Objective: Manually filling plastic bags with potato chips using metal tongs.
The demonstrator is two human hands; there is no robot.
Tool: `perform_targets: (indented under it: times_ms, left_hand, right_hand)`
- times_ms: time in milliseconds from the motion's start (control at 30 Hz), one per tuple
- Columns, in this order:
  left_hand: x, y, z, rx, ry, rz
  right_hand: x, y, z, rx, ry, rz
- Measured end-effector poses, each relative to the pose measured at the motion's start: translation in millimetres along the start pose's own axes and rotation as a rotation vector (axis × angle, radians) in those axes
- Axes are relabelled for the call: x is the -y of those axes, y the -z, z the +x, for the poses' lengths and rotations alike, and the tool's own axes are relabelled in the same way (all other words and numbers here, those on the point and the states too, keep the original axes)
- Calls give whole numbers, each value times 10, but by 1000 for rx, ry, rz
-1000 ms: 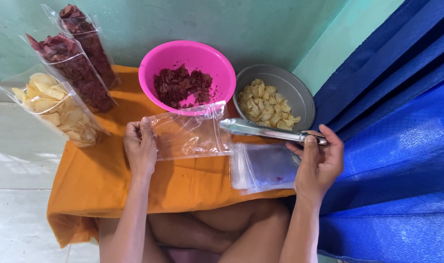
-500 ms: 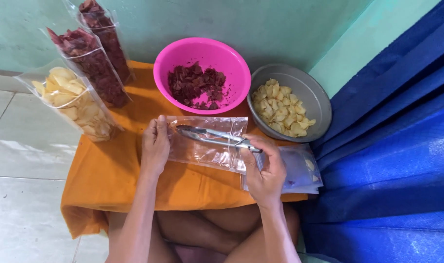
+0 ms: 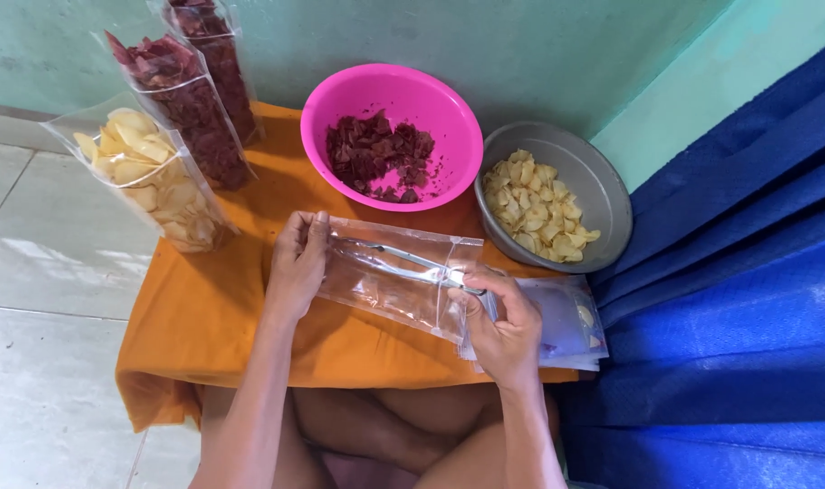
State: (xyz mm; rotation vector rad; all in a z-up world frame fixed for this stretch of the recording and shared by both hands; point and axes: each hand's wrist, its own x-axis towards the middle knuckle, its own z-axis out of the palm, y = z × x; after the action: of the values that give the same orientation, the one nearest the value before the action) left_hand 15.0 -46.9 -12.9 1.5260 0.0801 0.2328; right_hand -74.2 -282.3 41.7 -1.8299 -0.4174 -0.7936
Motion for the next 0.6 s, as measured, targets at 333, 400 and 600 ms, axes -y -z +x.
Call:
perform_targets:
  times_ms: [333,400,600]
  left_hand:
    - [-245,-16,-90,-39,136,3]
    - [-307,10,-52,29,193,-213]
    - [48,-30,-63,94,-40,-210]
  right_hand:
    - [-4,-10,-40,-3,-41,55]
    - [25,-1,-16,-26,-54,64]
    - [26,117,-127,4,-247,110]
